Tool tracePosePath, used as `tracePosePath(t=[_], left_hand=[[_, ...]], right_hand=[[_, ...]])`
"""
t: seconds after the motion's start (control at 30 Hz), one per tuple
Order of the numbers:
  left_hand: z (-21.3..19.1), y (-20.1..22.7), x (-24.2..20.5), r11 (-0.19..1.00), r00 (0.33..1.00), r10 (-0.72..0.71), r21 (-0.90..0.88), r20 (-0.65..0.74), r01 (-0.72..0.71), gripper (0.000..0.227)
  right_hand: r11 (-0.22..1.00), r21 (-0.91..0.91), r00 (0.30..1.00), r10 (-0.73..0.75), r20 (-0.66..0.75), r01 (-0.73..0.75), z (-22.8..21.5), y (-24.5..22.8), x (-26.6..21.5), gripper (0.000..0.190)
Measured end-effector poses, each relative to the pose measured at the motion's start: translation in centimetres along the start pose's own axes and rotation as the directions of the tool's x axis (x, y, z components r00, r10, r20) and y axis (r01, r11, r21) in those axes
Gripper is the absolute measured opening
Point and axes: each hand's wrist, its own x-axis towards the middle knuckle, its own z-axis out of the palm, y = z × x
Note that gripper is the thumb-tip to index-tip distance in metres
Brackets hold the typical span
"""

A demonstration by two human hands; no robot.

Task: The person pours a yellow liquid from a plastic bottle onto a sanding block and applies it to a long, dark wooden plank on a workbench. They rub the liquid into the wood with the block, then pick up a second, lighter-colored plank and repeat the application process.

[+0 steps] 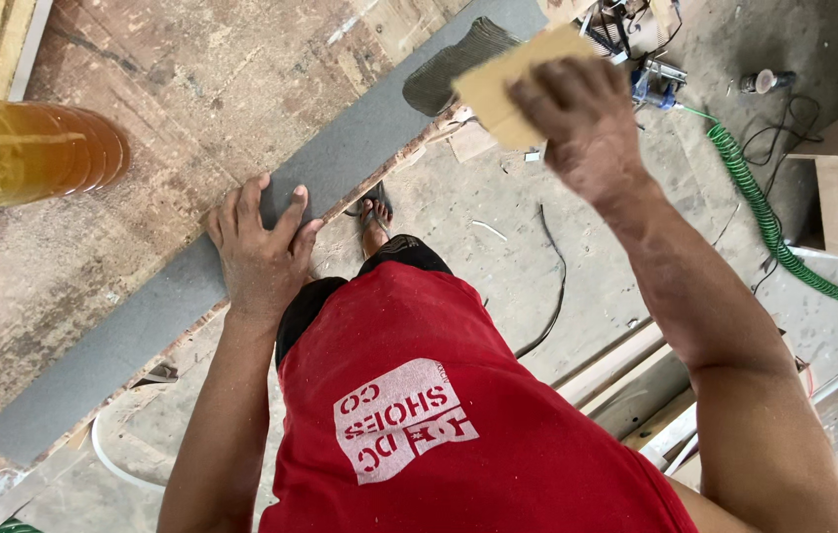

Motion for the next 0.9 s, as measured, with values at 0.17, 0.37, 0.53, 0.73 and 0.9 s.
tracePosePath(t=[0.17,0.37,0.53,0.73,0.9], left_hand=[[-0.1,0.0,-0.1,1.000,1.000,-0.001,-0.014,0.016,0.001,0.033],[-0.1,-0.1,0.0,1.000,1.000,-0.005,-0.020,0.028,0.006,0.034],[-0.1,0.0,0.1,1.000,1.000,-0.001,-0.022,0.005,0.001,0.032],[0.4,-0.1,-0.3,1.000,0.999,-0.016,0.014,0.031,0.016,0.034],[0.1,0.1,-0.1,1.000,0.999,-0.008,0.027,0.031,0.007,0.033]], right_hand=[[0.997,-0.059,0.991,-0.050,-0.121,0.043,2.1,1.4,1.9,0.054],[0.985,0.144,0.993,-0.077,-0.094,0.090,3.6,1.8,3.6,0.039],[0.985,0.118,0.990,-0.111,-0.090,0.122,3.8,2.5,4.0,0.038],[0.980,0.153,0.990,-0.113,-0.082,0.124,3.9,2.9,3.8,0.047],[0.988,0.119,0.995,-0.095,-0.020,0.096,3.9,3.3,2.0,0.052]])
